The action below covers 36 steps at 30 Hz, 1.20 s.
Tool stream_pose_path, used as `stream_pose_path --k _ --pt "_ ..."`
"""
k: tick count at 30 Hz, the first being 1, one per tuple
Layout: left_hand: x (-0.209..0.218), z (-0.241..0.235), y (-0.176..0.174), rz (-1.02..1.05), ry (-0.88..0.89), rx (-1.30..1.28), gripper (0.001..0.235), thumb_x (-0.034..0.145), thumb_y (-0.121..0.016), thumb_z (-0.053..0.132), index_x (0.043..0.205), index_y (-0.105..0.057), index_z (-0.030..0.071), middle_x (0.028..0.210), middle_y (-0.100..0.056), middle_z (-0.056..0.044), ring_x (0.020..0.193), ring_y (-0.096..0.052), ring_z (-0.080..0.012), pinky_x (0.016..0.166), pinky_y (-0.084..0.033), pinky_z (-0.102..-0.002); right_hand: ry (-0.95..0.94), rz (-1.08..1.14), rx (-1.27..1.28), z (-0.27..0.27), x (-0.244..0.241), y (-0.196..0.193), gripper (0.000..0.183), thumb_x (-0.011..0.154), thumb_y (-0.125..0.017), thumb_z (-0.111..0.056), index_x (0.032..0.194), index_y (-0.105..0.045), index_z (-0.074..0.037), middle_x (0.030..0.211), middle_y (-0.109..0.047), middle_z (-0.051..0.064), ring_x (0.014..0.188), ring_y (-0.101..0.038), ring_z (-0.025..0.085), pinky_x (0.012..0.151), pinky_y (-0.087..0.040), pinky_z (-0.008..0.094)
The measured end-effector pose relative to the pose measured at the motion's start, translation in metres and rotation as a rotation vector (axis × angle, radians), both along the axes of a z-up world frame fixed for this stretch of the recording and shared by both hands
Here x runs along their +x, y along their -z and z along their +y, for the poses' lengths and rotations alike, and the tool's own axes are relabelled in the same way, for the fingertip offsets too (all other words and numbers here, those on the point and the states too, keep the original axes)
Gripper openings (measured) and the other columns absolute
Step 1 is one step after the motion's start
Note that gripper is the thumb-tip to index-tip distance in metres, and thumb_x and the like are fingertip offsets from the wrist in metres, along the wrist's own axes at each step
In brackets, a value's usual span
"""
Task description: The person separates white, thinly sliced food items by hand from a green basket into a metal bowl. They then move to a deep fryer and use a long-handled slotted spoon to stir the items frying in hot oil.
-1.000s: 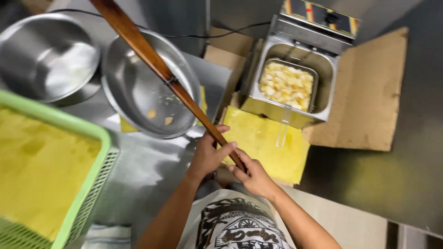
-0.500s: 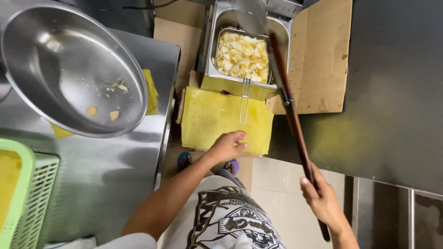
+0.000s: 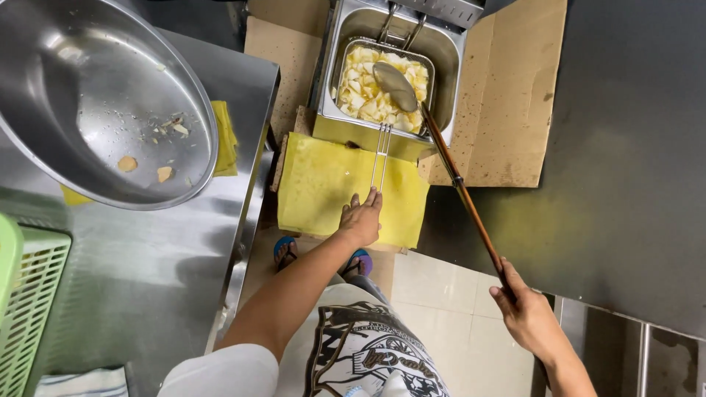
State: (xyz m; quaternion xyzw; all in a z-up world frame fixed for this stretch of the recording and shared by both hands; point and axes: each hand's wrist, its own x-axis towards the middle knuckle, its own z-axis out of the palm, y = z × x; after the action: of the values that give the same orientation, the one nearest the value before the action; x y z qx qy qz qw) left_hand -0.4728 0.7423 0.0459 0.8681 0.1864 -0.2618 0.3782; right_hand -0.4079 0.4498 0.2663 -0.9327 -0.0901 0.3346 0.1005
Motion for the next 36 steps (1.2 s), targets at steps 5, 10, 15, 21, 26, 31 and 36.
stream_pose_path --k 5,10,15,21,26,31,36 --pt "-0.005 -0.001 -0.010 0.077 0.072 0.024 0.088 0.092 -0.049 -0.002 0.166 -0.006 0.016 0.175 0.008 0.007 0.155 -0.013 -0.0470 0.119 -0.027 -0.058 -0.092 -0.018 -0.133 -0.024 0.009 -0.028 0.069 0.094 -0.063 -0.027 0.160 -0.041 -0.031 0.097 -0.075 0.013 0.076 -0.061 0.027 0.083 -0.045 0.024" --pt "-0.008 0.001 -0.021 0.131 0.105 0.014 0.098 0.087 -0.044 -0.013 0.167 0.004 0.019 0.174 0.018 0.009 0.157 -0.010 -0.0455 0.123 -0.024 -0.057 -0.111 -0.084 -0.167 -0.042 0.012 -0.046 0.075 0.092 -0.066 -0.028 0.163 -0.041 -0.030 0.099 -0.086 0.006 0.089 -0.079 0.018 0.094 -0.051 0.022" --pt "-0.005 -0.002 -0.017 0.175 0.138 0.025 0.099 0.088 -0.043 -0.014 0.167 0.008 0.020 0.172 0.025 0.009 0.156 -0.013 -0.0435 0.121 -0.026 -0.054 -0.094 0.087 -0.015 -0.011 0.010 -0.062 0.073 0.091 -0.061 -0.033 0.159 -0.037 -0.026 0.159 -0.051 -0.006 0.152 -0.042 0.009 0.120 -0.030 0.027" --pt "-0.006 -0.001 -0.021 0.172 0.147 0.047 0.102 0.085 -0.043 -0.014 0.167 0.007 0.019 0.173 0.023 0.010 0.151 -0.024 -0.0413 0.113 -0.035 -0.050 -0.010 -0.004 -0.143 0.033 0.016 -0.042 0.072 0.095 -0.061 -0.032 0.162 -0.036 -0.034 0.147 -0.063 0.008 0.125 -0.068 0.032 0.101 -0.045 0.031" --pt "-0.005 0.000 -0.019 0.187 0.160 0.051 0.102 0.086 -0.046 -0.011 0.167 0.008 0.019 0.173 0.024 0.010 0.144 -0.033 -0.0387 0.108 -0.038 -0.049 -0.135 -0.025 -0.108 0.000 0.028 -0.035 0.072 0.092 -0.065 -0.027 0.159 -0.040 -0.030 0.134 -0.066 0.003 0.111 -0.056 0.023 0.100 -0.042 0.024" --pt "-0.004 -0.001 -0.020 0.193 0.181 0.069 0.100 0.088 -0.047 -0.008 0.167 0.010 0.018 0.173 0.025 0.009 0.140 -0.037 -0.0365 0.104 -0.041 -0.047 -0.198 -0.086 -0.079 -0.045 0.044 -0.036 0.074 0.087 -0.070 -0.025 0.157 -0.044 -0.028 0.150 -0.060 -0.004 0.141 -0.054 0.011 0.111 -0.043 0.027" --pt "-0.005 0.000 -0.021 0.197 0.185 0.053 0.100 0.088 -0.047 -0.009 0.167 0.009 0.018 0.172 0.027 0.007 0.132 -0.044 -0.0357 0.102 -0.041 -0.049 -0.058 -0.039 -0.154 -0.018 0.025 -0.069 0.075 0.092 -0.065 -0.025 0.162 -0.039 -0.032 0.138 -0.073 -0.004 0.125 -0.070 0.011 0.107 -0.046 0.026"
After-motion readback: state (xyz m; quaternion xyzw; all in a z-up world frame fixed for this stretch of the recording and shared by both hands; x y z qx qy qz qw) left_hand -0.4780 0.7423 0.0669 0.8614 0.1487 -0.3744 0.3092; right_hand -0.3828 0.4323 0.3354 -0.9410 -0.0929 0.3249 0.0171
